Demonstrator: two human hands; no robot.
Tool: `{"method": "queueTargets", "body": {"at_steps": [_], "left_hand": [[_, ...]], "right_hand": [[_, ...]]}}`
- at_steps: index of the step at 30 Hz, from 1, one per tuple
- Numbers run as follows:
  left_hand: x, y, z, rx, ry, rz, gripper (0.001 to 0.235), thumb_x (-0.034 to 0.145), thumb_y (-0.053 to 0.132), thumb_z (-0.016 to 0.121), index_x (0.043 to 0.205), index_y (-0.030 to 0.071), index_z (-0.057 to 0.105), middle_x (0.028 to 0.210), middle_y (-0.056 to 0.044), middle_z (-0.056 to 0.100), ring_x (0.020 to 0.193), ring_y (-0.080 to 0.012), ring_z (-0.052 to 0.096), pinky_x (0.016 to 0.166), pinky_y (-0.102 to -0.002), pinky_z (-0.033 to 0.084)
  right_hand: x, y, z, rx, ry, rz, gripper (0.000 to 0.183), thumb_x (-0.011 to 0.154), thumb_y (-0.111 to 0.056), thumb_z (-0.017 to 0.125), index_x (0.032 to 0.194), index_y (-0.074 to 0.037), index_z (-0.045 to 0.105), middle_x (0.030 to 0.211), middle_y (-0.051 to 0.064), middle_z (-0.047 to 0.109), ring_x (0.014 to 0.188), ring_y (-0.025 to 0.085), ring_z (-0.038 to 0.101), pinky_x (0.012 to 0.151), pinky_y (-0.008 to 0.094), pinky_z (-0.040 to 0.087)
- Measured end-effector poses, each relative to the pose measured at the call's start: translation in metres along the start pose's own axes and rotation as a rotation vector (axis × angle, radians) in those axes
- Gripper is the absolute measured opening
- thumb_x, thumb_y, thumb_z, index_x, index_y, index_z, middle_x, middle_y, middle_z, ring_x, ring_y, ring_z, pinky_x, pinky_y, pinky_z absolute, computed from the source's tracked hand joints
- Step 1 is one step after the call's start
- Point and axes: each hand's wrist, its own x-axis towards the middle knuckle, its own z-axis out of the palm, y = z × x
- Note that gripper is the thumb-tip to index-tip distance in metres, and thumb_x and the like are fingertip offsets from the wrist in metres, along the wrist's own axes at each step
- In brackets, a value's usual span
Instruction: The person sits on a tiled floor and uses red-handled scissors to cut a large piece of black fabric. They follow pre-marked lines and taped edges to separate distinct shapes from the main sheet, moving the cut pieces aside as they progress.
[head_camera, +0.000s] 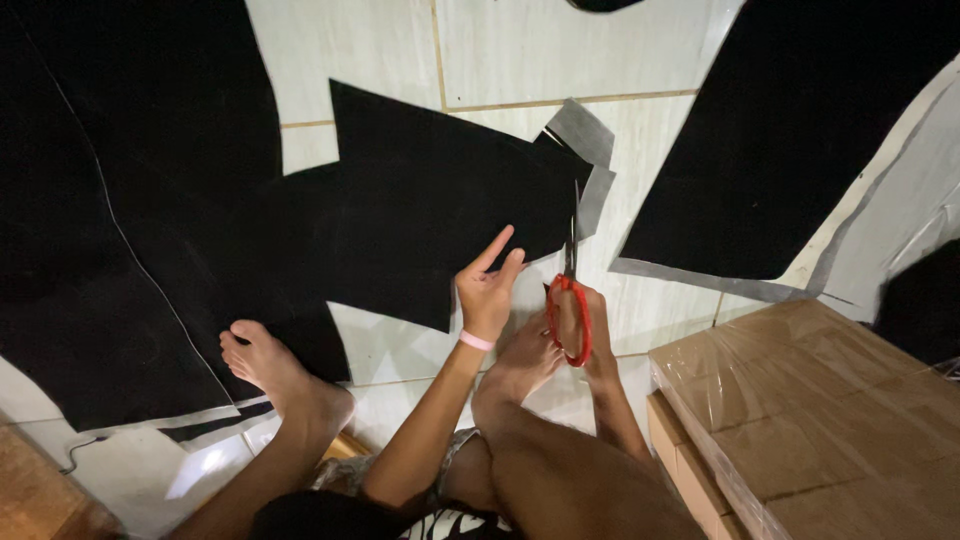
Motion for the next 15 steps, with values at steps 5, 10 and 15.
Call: {"method": "queueTargets", "body": {"at_steps": [5, 10, 15], "left_hand": [[0.005, 0.012, -0.011, 0.128, -0.048, -0.032, 0.040, 0.096, 0.007, 0.074, 0.135, 0.002, 0.069, 0.099, 0.002, 0.074, 0.072, 0.0018, 0.055, 0.064, -0.015, 0.048], [0.013, 0.037, -0.028, 0.268, -0.153, -0.018, 0.037, 0.095, 0.007, 0.074, 0.132, 0.005, 0.070, 0.096, 0.006, 0.072, 0.069, 0.0032, 0.052, 0.059, -0.014, 0.044], [0.016, 0.054, -0.032, 0.362, -0.214, -0.016, 0.034, 0.096, 0.008, 0.076, 0.130, 0.009, 0.075, 0.081, 0.011, 0.061, 0.062, 0.0029, 0.039, 0.052, -0.016, 0.032]], "right_hand": [[-0.005, 0.003, -0.014, -0.221, -0.026, -0.144, 0.021, 0.090, -0.015, 0.061, 0.077, 0.001, 0.057, 0.062, 0.010, 0.056, 0.052, 0.019, 0.053, 0.050, 0.035, 0.042], [-0.002, -0.008, -0.023, -0.287, -0.021, -0.038, 0.021, 0.098, -0.016, 0.055, 0.084, -0.001, 0.060, 0.064, 0.011, 0.060, 0.053, 0.019, 0.060, 0.051, 0.035, 0.047], [0.002, -0.011, -0.020, -0.026, -0.054, 0.263, 0.029, 0.106, -0.021, 0.053, 0.087, 0.000, 0.060, 0.065, 0.013, 0.053, 0.054, 0.022, 0.050, 0.051, 0.038, 0.041]]}}
